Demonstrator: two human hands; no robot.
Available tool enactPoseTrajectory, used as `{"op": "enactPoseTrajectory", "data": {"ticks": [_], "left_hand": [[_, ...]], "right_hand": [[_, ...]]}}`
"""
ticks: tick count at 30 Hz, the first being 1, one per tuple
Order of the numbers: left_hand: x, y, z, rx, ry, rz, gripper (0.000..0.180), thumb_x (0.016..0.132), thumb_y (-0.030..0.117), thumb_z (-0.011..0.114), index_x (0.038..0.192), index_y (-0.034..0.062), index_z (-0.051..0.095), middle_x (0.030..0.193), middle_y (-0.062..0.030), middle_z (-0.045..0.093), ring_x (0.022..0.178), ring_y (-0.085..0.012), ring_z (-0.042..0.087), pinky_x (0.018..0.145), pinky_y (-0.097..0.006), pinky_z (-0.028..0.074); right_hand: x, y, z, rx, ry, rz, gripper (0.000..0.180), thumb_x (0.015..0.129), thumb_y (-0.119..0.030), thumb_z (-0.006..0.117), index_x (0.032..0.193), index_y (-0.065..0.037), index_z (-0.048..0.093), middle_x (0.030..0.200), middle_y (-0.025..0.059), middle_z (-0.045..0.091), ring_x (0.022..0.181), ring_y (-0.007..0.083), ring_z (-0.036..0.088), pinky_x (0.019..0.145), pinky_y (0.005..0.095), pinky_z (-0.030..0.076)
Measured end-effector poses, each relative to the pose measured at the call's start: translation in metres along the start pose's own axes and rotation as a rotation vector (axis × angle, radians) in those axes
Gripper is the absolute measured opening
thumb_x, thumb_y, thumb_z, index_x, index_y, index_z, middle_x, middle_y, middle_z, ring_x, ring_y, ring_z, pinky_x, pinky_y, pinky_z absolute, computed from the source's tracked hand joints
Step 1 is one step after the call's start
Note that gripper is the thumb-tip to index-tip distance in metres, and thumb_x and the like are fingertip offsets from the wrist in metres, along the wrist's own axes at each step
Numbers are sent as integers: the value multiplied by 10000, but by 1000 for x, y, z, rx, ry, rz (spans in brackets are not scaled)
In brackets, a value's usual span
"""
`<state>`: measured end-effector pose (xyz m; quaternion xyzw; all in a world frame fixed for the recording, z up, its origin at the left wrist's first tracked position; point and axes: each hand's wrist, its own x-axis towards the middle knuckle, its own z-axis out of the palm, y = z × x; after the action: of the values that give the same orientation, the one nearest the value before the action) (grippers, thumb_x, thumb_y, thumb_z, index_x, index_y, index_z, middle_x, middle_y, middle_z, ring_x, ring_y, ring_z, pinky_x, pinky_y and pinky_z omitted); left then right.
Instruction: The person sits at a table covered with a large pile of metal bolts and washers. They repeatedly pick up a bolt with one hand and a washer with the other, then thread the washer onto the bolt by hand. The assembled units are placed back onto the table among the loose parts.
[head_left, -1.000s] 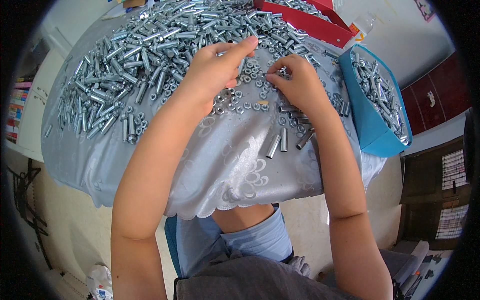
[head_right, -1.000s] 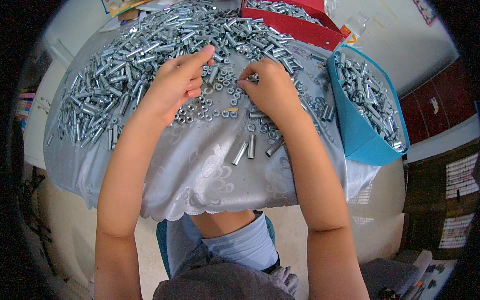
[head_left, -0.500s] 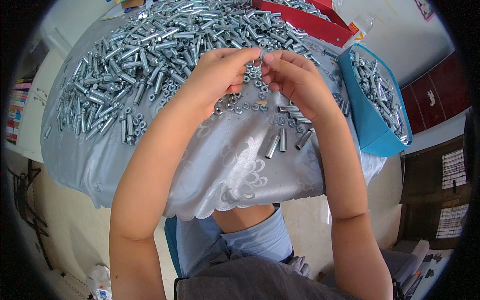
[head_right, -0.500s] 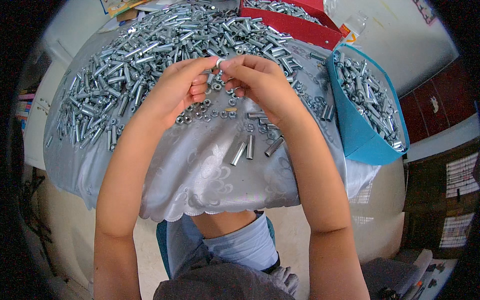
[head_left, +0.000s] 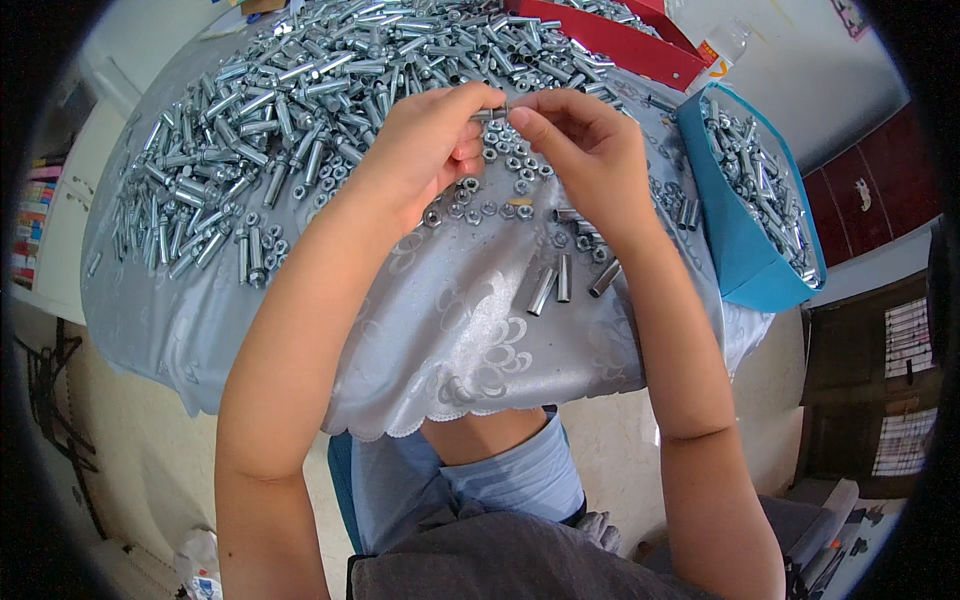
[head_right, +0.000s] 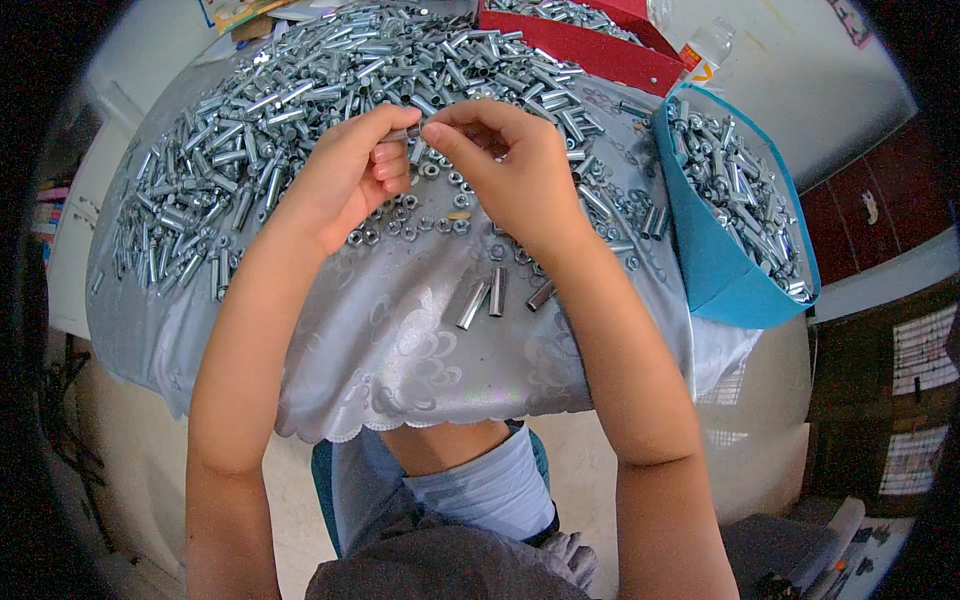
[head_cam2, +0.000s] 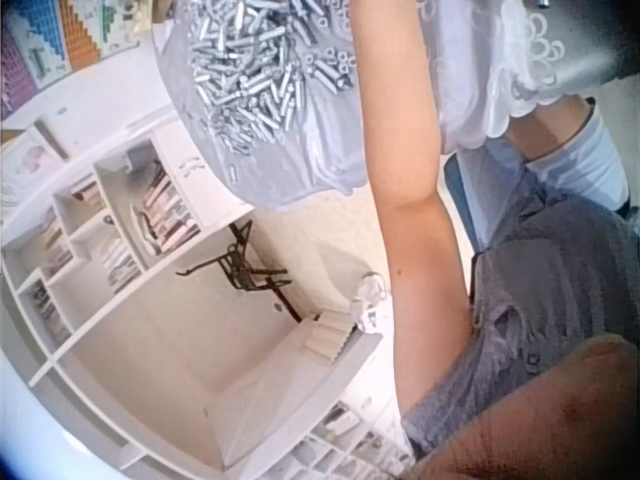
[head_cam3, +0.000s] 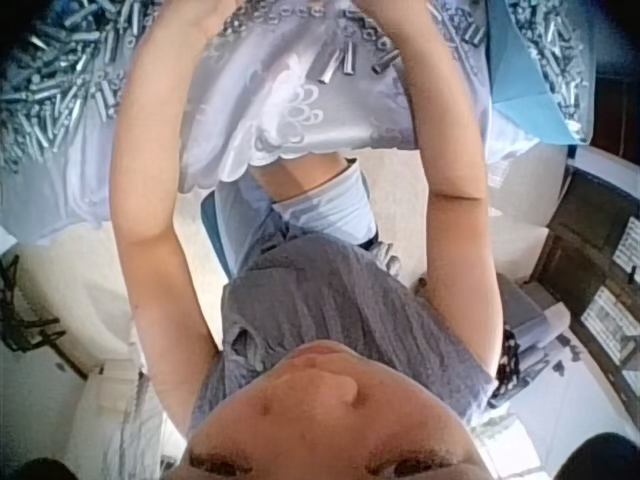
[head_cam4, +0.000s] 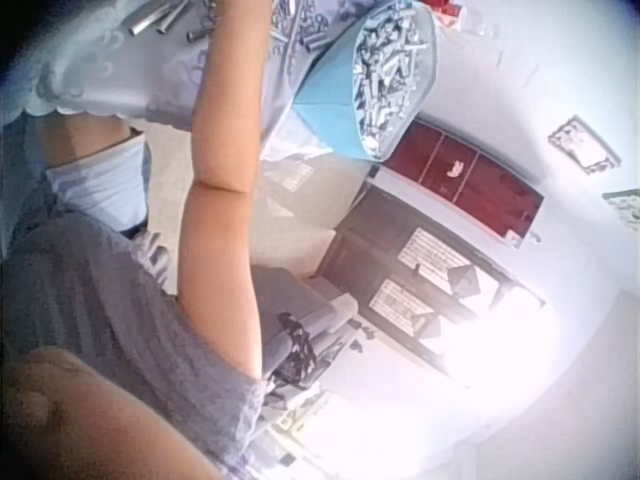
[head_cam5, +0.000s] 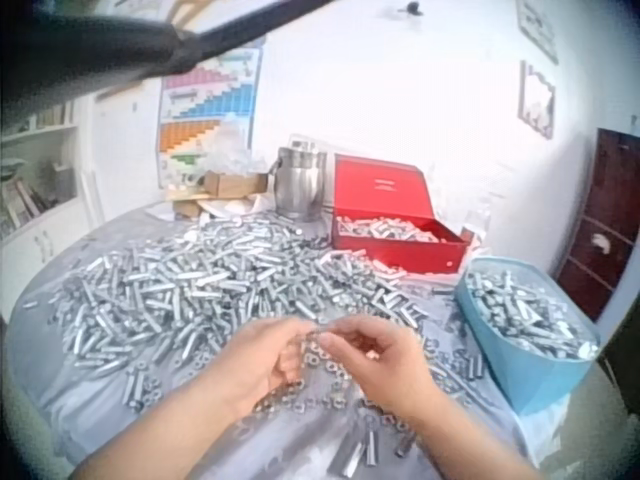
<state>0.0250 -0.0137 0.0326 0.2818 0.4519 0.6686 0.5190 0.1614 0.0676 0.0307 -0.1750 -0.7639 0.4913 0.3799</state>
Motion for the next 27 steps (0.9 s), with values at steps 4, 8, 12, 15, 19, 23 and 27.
{"op": "enactPoseTrajectory", "data": {"ticks": [4, 8, 12, 15, 19, 23, 27], "left_hand": [[-2, 0, 8, 21, 2, -11, 234, 831, 243, 605, 672, 122, 483, 554, 69, 369, 496, -45, 344, 480, -214, 313], [-2, -2, 6, 27, -77, -30, 226, 843, 276, 601, 720, 108, 516, 571, 74, 368, 516, -37, 345, 482, -202, 308], [-2, 0, 1, 62, -124, -26, 230, 844, 286, 599, 753, 90, 523, 563, 77, 346, 504, -33, 325, 480, -193, 299], [-4, 4, 6, 29, -80, -29, 250, 842, 282, 597, 813, 47, 517, 552, 74, 325, 492, -34, 308, 478, -194, 294], [-2, 7, 5, -98, -21, 64, 289, 839, 260, 590, 875, -10, 494, 537, 69, 301, 485, -36, 292, 473, -199, 286], [-2, 9, 4, -136, 15, 73, 279, 838, 248, 586, 874, -14, 497, 535, 67, 295, 485, -38, 287, 471, -203, 282], [-2, 7, 5, -99, 19, 56, 280, 836, 253, 591, 874, -11, 505, 535, 66, 299, 488, -39, 292, 472, -206, 285]], "right_hand": [[-1, 3, 3, -85, 24, -110, 177, 793, -139, 665, 895, 2, 628, 733, 28, 621, 667, 69, 544, 603, 209, 436], [2, 7, -1, -89, 59, -100, 176, 782, -155, 675, 884, -17, 639, 737, 34, 624, 669, 80, 549, 604, 215, 431], [4, 6, -8, -144, 30, -143, 195, 778, -186, 679, 898, -33, 660, 767, 34, 622, 688, 85, 549, 613, 220, 423], [10, 12, -13, -103, 61, -164, 204, 771, -199, 682, 903, -43, 672, 801, 46, 613, 697, 95, 548, 620, 228, 422], [11, 14, -20, -444, 106, -194, 176, 748, -175, 676, 884, -63, 684, 837, 90, 603, 713, 172, 571, 643, 277, 445], [12, 37, -23, -741, 12, -208, 167, 733, -167, 664, 872, -79, 690, 838, 106, 595, 764, 237, 567, 693, 314, 452], [14, 39, -18, -864, -8, -196, 174, 719, -214, 661, 825, -80, 695, 846, 123, 603, 825, 305, 566, 740, 380, 455]]}}
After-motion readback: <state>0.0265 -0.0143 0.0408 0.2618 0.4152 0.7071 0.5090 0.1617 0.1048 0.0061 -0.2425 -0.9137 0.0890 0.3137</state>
